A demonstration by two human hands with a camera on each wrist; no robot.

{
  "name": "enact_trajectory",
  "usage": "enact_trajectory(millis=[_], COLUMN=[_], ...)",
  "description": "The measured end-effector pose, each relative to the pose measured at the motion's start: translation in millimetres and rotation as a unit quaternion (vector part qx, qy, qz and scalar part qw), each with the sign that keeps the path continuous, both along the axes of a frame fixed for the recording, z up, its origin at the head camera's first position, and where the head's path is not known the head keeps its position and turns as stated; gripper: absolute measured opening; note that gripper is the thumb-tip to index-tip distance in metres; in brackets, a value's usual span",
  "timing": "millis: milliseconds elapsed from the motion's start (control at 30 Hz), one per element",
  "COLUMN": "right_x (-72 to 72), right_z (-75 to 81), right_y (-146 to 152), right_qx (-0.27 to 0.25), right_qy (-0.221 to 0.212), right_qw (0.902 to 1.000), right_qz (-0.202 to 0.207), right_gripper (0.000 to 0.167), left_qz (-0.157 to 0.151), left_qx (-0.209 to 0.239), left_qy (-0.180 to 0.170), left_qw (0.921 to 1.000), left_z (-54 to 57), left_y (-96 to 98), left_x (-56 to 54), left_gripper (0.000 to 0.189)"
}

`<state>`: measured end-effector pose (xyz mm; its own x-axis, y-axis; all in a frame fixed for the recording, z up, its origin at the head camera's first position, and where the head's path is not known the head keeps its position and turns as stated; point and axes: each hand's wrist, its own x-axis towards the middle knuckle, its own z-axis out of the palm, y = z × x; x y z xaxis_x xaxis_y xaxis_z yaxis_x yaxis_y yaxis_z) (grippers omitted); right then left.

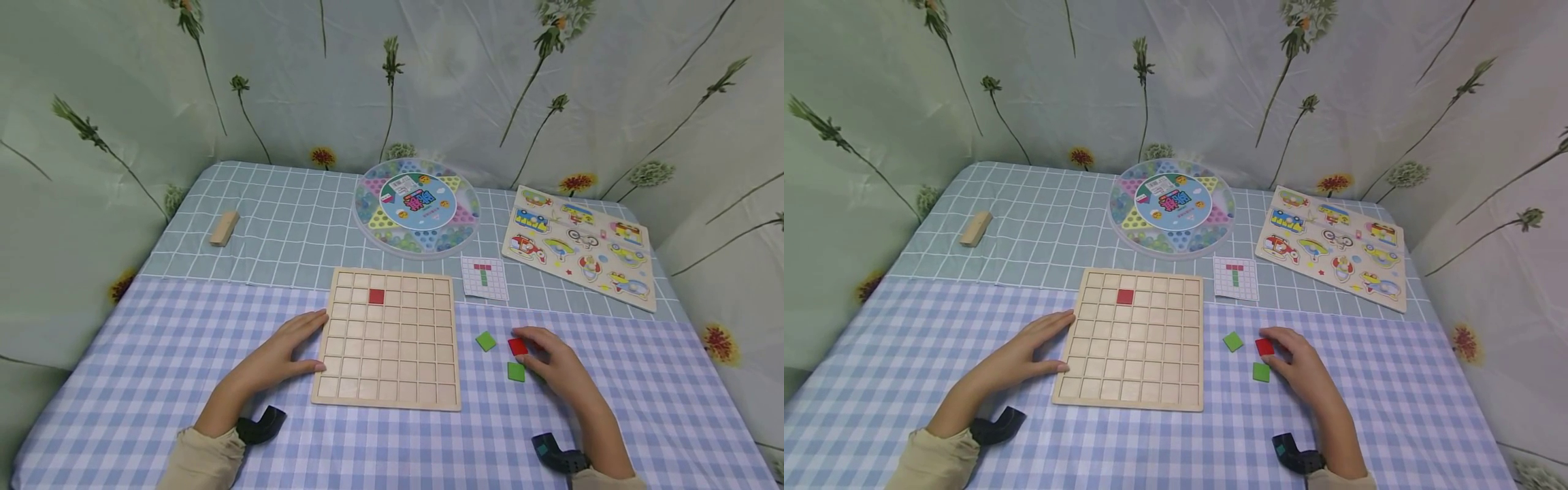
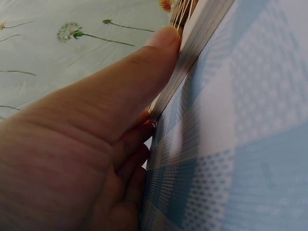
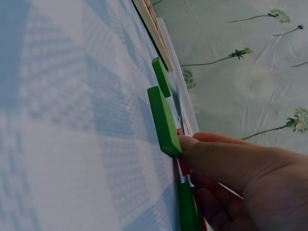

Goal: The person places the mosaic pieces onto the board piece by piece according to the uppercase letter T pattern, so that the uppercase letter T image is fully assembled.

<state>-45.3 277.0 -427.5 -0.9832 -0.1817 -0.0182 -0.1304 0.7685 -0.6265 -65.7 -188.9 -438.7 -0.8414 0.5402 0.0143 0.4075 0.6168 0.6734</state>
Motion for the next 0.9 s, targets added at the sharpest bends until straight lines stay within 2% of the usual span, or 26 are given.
enact_trajectory(millis=[200, 400, 500, 667, 767, 900], right_x=[-1.0, -3.2, -4.2, -9.7, -17.6, -29.0], right_z=[-0.7, 0.1, 1.5, 3.4, 0.7, 10.4], right_y=[-0.4, -3.0, -5.3, -9.2, -12.1, -28.6], right_qx=[0.013, 0.023, 0.021, -0.007, -0.008, -0.046], right_qy=[0.020, 0.013, 0.023, 0.082, 0.139, 0.179], right_qw=[0.9997, 0.9996, 0.9992, 0.9964, 0.9902, 0.9827], right_qz=[0.004, -0.014, -0.025, -0.021, -0.011, 0.006], right_gripper=[0.035, 0.030, 0.029, 0.031, 0.032, 0.031], left_qz=[0.002, 0.005, 0.004, 0.003, 0.003, 0.003], left_qx=[-0.004, -0.006, -0.005, -0.004, -0.004, -0.003], left_qy=[0.000, -0.003, -0.003, -0.003, -0.003, -0.005], left_qw=[1.0000, 1.0000, 1.0000, 1.0000, 1.0000, 1.0000], left_z=[0.1, 0.4, 0.3, 0.1, 0.2, 0.6], left_y=[-0.2, 0.1, -0.1, -0.2, -0.2, 0.0], left_x=[0.2, 0.1, 0.2, 0.1, 0.2, 0.4], left_gripper=[0.083, 0.082, 0.083, 0.083, 0.083, 0.083])
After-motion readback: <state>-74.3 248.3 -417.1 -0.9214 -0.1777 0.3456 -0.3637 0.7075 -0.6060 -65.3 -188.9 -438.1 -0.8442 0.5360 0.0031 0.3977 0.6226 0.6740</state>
